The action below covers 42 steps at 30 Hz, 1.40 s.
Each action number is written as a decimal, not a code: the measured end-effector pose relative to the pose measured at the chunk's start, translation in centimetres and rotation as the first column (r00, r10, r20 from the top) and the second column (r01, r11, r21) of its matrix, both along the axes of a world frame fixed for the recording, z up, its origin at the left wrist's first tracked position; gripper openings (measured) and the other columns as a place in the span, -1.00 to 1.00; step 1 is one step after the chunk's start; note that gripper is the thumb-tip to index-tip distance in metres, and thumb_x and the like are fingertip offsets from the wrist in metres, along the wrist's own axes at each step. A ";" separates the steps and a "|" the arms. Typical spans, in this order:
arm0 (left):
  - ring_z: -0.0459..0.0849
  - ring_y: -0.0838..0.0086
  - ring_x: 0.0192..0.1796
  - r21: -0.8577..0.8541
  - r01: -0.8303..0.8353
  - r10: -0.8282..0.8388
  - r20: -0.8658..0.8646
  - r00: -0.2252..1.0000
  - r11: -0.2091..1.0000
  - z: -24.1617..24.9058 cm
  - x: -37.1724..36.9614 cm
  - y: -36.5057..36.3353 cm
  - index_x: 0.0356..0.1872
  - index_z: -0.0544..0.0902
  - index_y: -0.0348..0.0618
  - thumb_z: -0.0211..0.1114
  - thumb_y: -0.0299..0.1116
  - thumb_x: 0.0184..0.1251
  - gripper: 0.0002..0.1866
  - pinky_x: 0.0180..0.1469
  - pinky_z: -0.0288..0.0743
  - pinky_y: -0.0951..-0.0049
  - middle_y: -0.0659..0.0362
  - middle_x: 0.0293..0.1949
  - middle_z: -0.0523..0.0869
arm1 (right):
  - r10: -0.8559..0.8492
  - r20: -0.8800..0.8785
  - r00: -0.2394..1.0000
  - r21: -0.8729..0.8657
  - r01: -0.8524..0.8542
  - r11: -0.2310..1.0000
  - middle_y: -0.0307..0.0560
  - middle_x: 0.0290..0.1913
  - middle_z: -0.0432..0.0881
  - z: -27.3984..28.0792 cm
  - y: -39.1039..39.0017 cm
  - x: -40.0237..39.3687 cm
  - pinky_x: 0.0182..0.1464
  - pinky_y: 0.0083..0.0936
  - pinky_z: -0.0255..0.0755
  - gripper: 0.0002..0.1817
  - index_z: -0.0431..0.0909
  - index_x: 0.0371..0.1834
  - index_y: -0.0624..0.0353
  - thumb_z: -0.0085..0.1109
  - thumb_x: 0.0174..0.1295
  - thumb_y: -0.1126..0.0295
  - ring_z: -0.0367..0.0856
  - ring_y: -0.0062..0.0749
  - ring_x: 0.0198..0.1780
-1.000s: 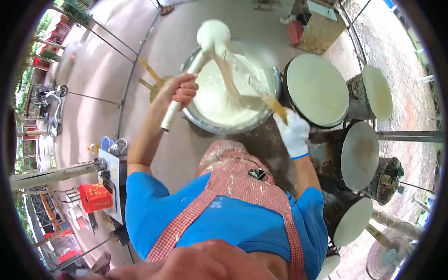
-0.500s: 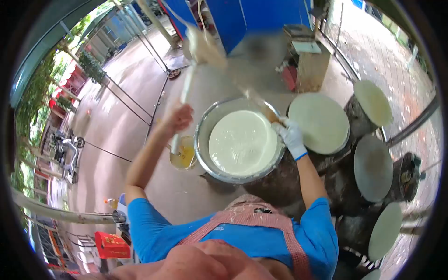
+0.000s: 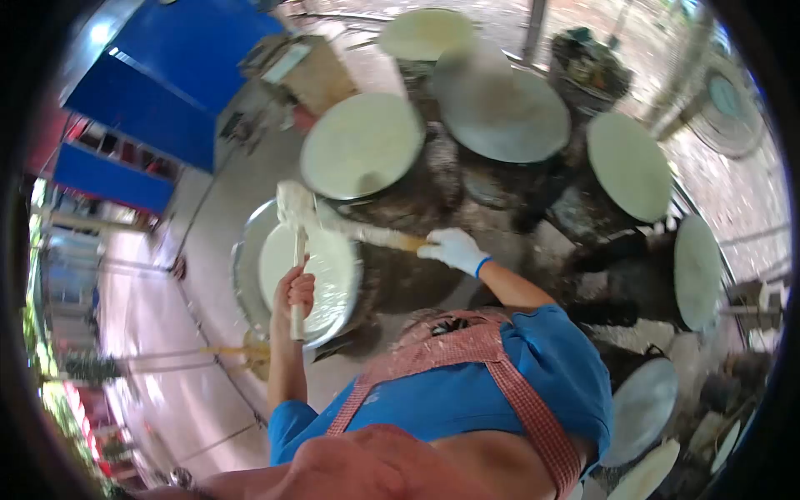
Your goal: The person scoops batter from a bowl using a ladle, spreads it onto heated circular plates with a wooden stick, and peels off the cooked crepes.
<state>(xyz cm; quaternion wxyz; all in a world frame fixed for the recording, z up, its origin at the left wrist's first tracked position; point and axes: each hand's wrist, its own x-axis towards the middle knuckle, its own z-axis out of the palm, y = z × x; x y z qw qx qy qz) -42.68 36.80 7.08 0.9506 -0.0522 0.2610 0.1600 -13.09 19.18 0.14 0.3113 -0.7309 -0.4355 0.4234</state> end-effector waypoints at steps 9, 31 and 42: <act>0.24 0.65 -0.73 -0.320 0.319 -0.214 0.324 0.922 0.892 -7.2 22.7 -6.1 0.09 0.34 -0.28 -0.13 -0.38 0.37 -0.67 -0.72 0.24 0.62 0.28 -0.64 0.27 | -0.453 0.549 0.702 0.121 0.470 0.874 0.00 -0.45 0.60 -3.9 -27.4 13.0 -0.36 -0.43 0.44 -0.67 0.62 -0.36 0.11 0.24 -0.04 0.09 0.61 -0.22 -0.39; 0.56 -0.01 -0.36 0.428 0.658 0.500 -0.430 0.751 -0.620 -11.6 54.5 3.6 0.31 0.13 0.02 0.04 -0.51 0.10 -0.33 -0.23 0.42 0.20 -0.16 -0.16 0.57 | -0.740 0.400 0.541 0.542 0.511 0.667 0.03 -0.58 0.57 -11.4 -6.9 32.6 -0.47 -0.32 0.38 -0.72 0.59 -0.17 0.03 0.07 0.11 0.19 0.57 -0.19 -0.52; 0.43 0.55 -0.54 0.790 0.553 0.165 -0.528 0.833 -0.265 -13.3 39.8 8.0 0.33 0.13 -0.02 0.05 -0.67 0.04 -0.27 -0.49 0.36 0.56 0.02 -0.05 0.53 | -0.621 0.568 0.540 0.272 0.589 0.761 0.14 -0.32 0.57 -6.0 2.3 31.9 -0.16 -0.25 0.40 -0.67 0.62 -0.32 0.12 0.08 -0.02 0.12 0.55 -0.03 -0.21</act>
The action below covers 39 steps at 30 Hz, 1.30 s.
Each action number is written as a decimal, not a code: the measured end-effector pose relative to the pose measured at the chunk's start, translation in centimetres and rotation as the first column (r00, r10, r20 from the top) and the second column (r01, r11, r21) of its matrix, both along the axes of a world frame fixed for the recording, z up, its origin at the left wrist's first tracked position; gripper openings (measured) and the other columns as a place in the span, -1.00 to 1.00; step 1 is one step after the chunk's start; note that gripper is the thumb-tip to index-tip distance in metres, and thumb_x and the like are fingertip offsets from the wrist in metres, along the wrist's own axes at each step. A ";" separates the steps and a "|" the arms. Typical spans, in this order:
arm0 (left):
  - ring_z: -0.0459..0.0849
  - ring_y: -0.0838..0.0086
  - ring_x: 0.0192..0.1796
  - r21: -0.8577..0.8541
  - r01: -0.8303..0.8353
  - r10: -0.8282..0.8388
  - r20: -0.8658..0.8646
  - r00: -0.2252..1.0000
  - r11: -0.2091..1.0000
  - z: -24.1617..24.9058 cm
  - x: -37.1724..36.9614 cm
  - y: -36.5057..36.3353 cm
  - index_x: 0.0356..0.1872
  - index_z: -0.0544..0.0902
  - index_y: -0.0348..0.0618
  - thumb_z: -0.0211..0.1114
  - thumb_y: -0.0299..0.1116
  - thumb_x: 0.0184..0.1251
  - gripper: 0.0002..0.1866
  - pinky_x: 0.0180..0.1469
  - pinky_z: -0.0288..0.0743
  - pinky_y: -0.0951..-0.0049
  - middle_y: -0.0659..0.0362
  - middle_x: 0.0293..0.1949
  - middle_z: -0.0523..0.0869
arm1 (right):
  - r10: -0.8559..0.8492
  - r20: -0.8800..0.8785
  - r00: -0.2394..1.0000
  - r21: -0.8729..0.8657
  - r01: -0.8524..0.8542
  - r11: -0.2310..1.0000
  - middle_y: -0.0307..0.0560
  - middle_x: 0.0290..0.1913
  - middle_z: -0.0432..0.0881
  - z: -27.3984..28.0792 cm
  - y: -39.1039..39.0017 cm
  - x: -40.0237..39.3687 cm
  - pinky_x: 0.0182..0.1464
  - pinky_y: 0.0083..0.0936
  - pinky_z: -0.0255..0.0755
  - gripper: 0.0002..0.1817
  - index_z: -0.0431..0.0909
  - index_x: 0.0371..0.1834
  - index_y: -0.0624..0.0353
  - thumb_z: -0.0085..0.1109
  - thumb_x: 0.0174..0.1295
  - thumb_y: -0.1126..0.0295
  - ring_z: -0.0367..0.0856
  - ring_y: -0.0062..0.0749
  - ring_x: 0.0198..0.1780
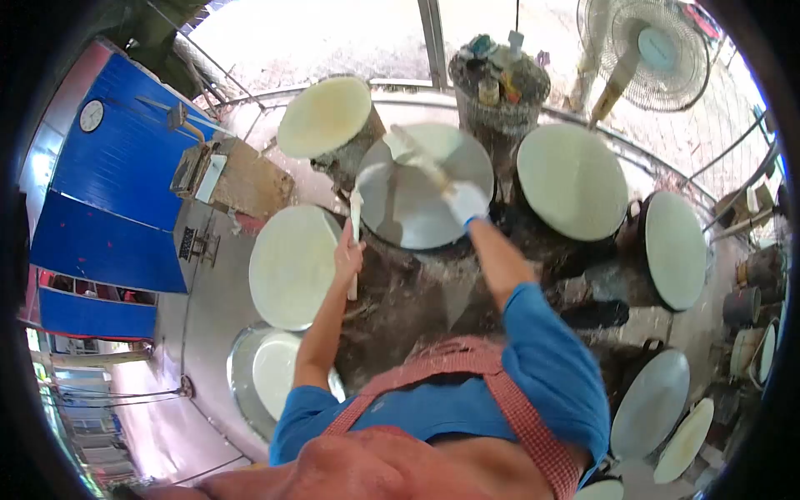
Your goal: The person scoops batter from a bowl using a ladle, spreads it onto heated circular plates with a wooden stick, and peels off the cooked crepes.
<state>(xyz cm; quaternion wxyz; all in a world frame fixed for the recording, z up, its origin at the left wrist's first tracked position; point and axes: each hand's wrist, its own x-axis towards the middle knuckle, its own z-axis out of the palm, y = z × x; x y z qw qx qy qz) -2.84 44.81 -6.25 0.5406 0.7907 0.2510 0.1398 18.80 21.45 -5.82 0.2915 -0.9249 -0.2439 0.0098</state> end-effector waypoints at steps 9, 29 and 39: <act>0.18 0.67 -0.75 -0.287 -0.154 0.111 -0.159 0.981 0.945 -1.0 -11.7 -4.7 0.33 0.13 0.02 0.03 -0.61 0.06 -0.29 -0.73 0.09 0.60 0.26 -0.59 0.45 | 0.147 -0.594 0.791 0.594 0.308 0.743 -0.18 -0.55 0.58 -2.2 1.0 -5.9 -0.57 -0.51 0.30 -0.66 0.62 -0.22 0.26 0.25 -0.07 0.31 0.42 -0.55 -0.61; 0.27 0.62 -0.80 -0.594 -0.378 0.238 -0.303 0.923 0.710 2.5 -14.1 -11.0 0.12 0.22 -0.14 0.15 -0.57 0.08 -0.47 -0.83 0.08 0.55 0.30 -0.78 0.24 | 0.414 -0.848 0.330 0.507 0.280 0.815 -0.25 -0.78 0.35 -0.1 -4.6 1.6 -0.84 -0.56 -0.03 -0.75 0.63 -0.22 0.13 0.21 0.04 0.30 0.17 -0.55 -0.86; 0.23 0.68 -0.66 -0.608 -0.395 0.233 -0.331 0.914 0.688 2.0 -18.1 -17.1 0.04 0.25 -0.12 0.18 -0.47 0.16 -0.58 -0.67 0.10 0.65 0.34 -0.61 0.29 | 0.428 -0.846 0.318 0.479 0.097 0.873 -0.27 -0.78 0.36 1.4 -4.2 7.0 -0.81 -0.57 0.05 -0.81 0.59 -0.46 0.18 0.20 0.06 0.27 0.20 -0.57 -0.85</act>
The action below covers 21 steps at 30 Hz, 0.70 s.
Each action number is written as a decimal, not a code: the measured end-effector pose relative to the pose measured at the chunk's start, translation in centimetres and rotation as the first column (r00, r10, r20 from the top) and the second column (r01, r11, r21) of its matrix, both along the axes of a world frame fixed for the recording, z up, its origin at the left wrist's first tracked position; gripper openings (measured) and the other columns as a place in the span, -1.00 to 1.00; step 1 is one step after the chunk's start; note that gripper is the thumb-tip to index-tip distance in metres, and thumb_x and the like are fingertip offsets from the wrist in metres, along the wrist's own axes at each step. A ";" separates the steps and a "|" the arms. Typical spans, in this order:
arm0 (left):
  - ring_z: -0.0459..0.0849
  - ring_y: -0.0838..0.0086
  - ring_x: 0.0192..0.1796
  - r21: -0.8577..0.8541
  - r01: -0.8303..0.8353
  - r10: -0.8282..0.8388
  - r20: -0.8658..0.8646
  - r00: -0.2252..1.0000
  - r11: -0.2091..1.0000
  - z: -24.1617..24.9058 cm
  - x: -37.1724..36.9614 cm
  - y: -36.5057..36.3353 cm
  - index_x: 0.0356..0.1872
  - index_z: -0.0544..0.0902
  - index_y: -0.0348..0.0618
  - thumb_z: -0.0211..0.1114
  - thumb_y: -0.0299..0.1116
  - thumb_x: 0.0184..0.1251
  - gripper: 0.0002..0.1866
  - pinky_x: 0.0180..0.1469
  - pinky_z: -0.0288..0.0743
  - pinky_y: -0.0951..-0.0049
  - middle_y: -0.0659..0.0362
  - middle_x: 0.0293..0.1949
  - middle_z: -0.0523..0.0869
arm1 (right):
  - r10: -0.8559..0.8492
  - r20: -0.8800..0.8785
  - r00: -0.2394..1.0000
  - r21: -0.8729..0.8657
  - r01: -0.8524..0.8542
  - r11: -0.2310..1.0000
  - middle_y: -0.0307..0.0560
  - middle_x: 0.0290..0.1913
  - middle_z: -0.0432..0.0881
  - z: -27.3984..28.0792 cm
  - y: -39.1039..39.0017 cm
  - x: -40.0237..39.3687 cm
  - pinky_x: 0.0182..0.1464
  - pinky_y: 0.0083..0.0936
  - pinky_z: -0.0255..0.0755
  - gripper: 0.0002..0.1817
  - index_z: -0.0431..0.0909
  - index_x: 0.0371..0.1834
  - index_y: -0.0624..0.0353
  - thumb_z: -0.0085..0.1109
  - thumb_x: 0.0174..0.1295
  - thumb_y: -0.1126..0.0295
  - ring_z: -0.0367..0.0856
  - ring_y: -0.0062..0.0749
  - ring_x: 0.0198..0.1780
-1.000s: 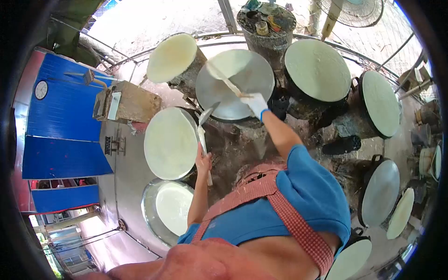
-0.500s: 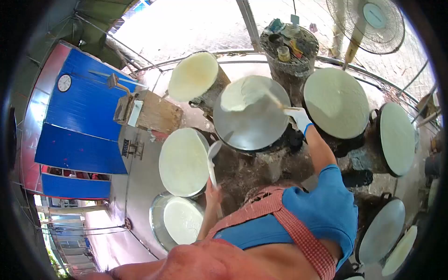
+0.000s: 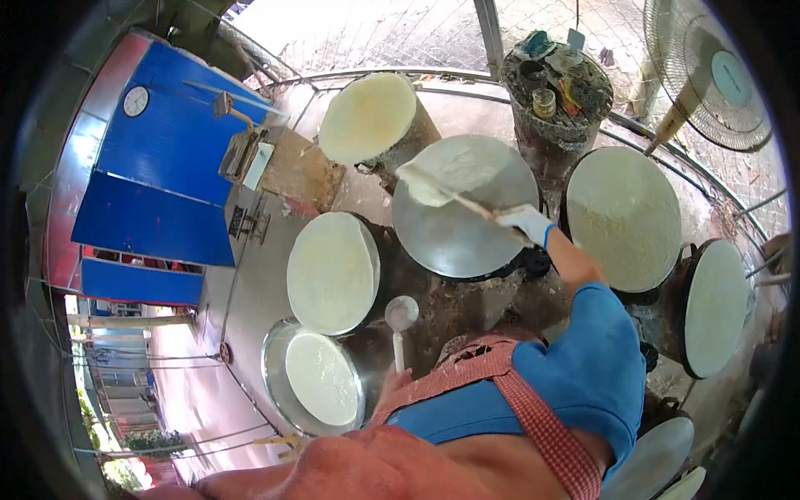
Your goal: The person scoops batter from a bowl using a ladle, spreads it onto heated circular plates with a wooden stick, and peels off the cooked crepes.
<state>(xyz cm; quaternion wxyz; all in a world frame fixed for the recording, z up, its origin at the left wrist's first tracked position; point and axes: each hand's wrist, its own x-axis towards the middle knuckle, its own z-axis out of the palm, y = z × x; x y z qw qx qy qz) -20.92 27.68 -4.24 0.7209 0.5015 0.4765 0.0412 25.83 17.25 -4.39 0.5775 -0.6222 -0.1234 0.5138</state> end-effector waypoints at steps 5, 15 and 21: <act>0.27 0.70 -0.60 0.119 0.040 -0.021 -0.155 0.988 0.992 -0.8 -1.7 -1.3 0.02 0.27 -0.18 0.17 -0.45 0.17 -0.60 -0.63 0.12 0.67 0.33 -0.60 0.31 | 0.120 0.111 0.987 -0.203 -0.095 0.975 -0.23 -0.76 0.38 -2.9 -2.3 4.1 -0.79 -0.58 0.07 -0.77 0.60 -0.32 0.16 0.20 0.05 0.24 0.22 -0.57 -0.83; 0.29 0.73 -0.59 0.001 0.001 0.000 -0.269 0.963 1.000 -0.3 -3.2 -3.2 -0.17 0.30 -0.12 0.13 -0.43 0.17 -0.76 -0.64 0.15 0.68 0.36 -0.58 0.31 | 0.272 0.052 0.961 -0.202 -0.257 0.945 -0.18 -0.75 0.42 -2.9 -2.4 3.2 -0.82 -0.57 0.02 -0.67 0.61 -0.21 0.13 0.24 0.03 0.17 0.25 -0.57 -0.84; 0.30 0.73 -0.62 -0.129 -0.195 0.172 -0.169 0.970 0.972 -1.6 -4.0 -4.2 -0.18 0.31 -0.06 0.16 -0.38 0.20 -0.77 -0.67 0.17 0.68 0.38 -0.60 0.29 | 0.125 0.229 0.965 -0.017 -0.124 0.992 -0.11 -0.73 0.42 1.6 3.1 6.6 -0.73 -0.55 0.10 -0.70 0.65 -0.34 0.16 0.23 0.02 0.15 0.26 -0.62 -0.74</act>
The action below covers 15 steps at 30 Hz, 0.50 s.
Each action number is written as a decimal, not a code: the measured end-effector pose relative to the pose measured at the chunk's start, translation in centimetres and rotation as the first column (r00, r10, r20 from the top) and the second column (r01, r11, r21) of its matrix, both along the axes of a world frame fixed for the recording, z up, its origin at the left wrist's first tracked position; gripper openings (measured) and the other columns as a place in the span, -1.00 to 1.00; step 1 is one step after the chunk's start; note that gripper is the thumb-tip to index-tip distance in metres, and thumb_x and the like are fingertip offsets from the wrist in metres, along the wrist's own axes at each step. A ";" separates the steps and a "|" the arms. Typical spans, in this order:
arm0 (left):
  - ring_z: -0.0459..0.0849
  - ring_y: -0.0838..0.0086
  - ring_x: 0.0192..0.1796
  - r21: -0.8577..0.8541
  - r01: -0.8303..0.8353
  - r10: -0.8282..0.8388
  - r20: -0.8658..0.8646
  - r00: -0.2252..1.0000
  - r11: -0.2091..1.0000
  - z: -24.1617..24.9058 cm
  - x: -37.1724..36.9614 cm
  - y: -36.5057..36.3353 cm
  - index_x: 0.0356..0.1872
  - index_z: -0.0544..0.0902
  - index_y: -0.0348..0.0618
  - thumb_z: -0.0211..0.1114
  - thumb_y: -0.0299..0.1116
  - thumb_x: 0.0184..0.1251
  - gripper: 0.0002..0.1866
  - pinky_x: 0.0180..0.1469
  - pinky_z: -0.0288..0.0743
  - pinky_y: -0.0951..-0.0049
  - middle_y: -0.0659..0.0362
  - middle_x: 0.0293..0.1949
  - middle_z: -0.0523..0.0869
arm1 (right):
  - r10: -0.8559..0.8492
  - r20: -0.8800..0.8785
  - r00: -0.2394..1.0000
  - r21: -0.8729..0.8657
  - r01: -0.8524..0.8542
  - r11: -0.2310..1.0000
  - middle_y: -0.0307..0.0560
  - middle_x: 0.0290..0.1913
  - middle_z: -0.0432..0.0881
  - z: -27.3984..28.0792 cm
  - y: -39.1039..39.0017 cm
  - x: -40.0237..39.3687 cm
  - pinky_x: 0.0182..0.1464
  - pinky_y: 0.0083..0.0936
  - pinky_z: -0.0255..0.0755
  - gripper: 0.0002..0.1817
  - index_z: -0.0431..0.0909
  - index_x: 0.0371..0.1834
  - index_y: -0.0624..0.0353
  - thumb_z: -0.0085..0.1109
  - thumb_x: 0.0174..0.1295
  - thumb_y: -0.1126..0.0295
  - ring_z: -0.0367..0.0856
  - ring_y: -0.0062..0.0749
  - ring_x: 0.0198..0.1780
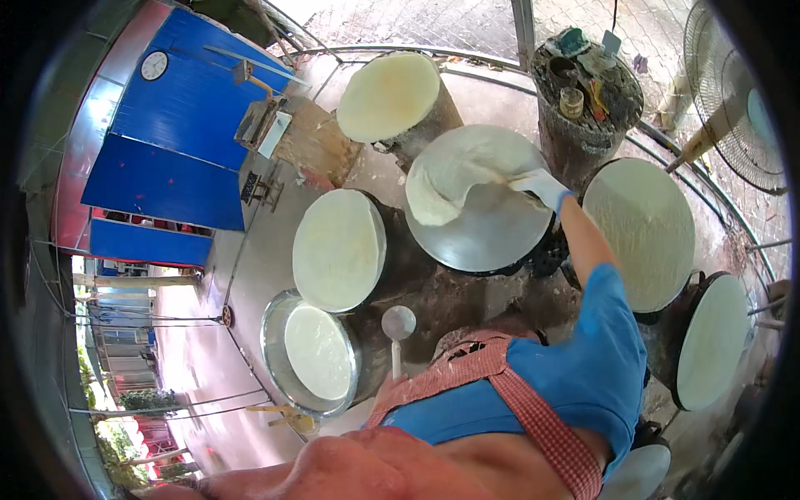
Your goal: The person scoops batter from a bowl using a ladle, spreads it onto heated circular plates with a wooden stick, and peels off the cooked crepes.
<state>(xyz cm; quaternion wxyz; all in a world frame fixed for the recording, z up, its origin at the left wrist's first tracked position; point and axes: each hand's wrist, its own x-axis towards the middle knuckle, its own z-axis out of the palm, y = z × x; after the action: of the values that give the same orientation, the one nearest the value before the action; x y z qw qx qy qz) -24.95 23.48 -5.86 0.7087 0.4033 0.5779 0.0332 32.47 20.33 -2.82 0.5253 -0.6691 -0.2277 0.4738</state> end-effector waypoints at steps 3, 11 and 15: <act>0.30 0.73 -0.62 -0.052 -0.072 0.072 -0.009 0.997 0.996 1.6 0.5 -0.4 -0.21 0.32 -0.06 0.17 -0.36 0.21 -0.78 -0.66 0.19 0.69 0.38 -0.60 0.29 | 0.206 0.468 0.859 0.311 -0.378 0.872 -0.12 -0.71 0.41 -8.9 1.5 1.3 -0.68 -0.57 0.15 -0.70 0.66 -0.34 0.14 0.24 0.00 0.15 0.29 -0.62 -0.70; 0.47 0.56 -0.53 -0.285 -0.301 0.371 0.232 0.899 0.910 -1.2 -2.9 -2.7 -0.09 0.37 -0.09 0.10 -0.35 0.28 -0.79 -0.57 0.36 0.56 0.28 -0.52 0.42 | 0.303 0.027 0.953 -0.211 -0.291 0.933 -0.07 -0.43 0.63 -6.3 -0.6 3.2 -0.27 -0.47 0.38 -0.67 0.62 -0.30 0.28 0.18 0.04 0.21 0.51 -0.47 -0.39; 0.36 0.66 -0.58 -0.306 -0.376 0.452 0.232 0.861 0.874 0.4 -1.8 -3.6 -0.18 0.34 -0.07 0.09 -0.39 0.27 -0.84 -0.62 0.24 0.65 0.33 -0.56 0.34 | 0.328 0.189 0.926 -0.014 -0.331 0.943 -0.08 -0.47 0.59 -1.9 3.1 1.6 -0.35 -0.46 0.35 -0.77 0.57 -0.38 0.27 0.14 0.06 0.30 0.46 -0.34 -0.45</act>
<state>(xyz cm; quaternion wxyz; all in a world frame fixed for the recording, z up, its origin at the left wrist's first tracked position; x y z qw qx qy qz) -26.74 19.88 -5.47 0.8082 0.1662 0.5379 0.1728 34.04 23.45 -4.75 0.4204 -0.6584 -0.3899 0.4877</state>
